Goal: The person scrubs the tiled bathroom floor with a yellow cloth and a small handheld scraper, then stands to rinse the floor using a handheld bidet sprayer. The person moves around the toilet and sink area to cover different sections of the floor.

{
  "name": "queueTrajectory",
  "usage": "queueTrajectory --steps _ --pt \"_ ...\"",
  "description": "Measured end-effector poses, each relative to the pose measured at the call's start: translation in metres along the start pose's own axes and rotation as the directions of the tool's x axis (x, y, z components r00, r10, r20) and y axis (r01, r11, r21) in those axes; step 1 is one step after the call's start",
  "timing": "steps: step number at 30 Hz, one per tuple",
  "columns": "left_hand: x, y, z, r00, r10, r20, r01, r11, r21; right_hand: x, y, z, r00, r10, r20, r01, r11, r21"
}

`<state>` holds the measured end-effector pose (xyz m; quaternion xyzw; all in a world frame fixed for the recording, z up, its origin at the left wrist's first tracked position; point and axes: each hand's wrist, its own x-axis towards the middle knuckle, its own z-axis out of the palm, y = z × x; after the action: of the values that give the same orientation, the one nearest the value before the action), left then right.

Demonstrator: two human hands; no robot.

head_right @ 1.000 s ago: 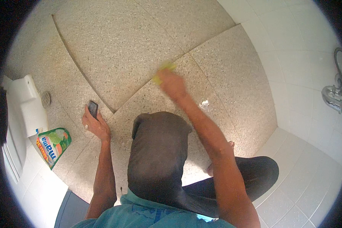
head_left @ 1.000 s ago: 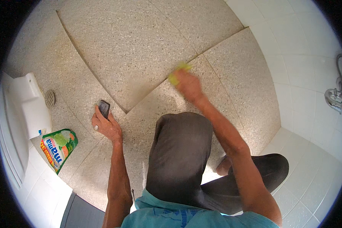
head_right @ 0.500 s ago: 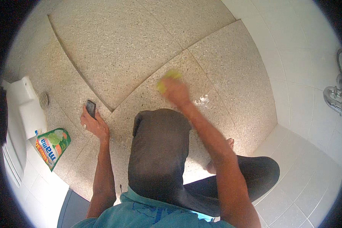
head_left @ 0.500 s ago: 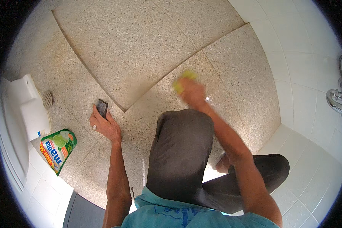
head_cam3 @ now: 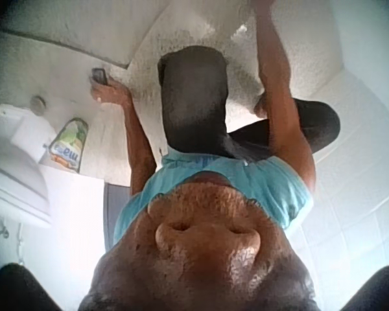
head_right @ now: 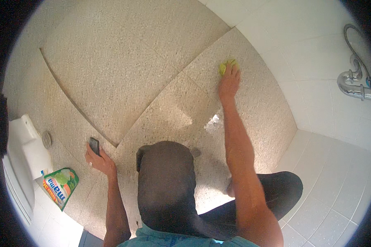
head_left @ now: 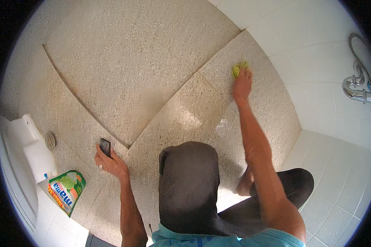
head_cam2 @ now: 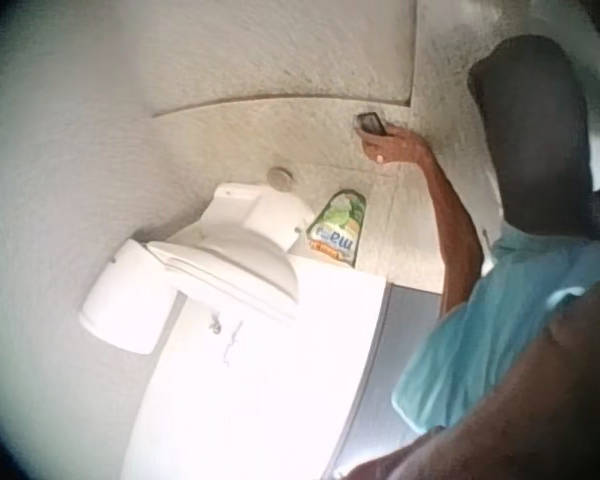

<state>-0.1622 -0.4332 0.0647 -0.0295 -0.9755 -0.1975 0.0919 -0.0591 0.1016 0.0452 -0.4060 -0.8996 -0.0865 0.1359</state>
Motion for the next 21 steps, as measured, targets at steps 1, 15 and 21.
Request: queueTrajectory --steps 1,15,21 --pt "0.0 0.003 -0.002 1.0 -0.001 0.0 0.001 1.0 0.007 -0.009 -0.013 0.002 0.995 0.093 0.032 -0.097 0.986 0.136" --pt "0.0 0.003 0.003 1.0 0.007 -0.012 -0.008 0.997 -0.079 0.003 0.063 0.009 1.0 0.009 -0.006 -0.009 1.0 0.004" --pt "-0.001 0.0 -0.007 0.999 -0.032 -0.017 0.032 0.999 0.005 -0.053 0.063 -0.041 0.881 0.416 0.224 -0.401 0.909 -0.113"
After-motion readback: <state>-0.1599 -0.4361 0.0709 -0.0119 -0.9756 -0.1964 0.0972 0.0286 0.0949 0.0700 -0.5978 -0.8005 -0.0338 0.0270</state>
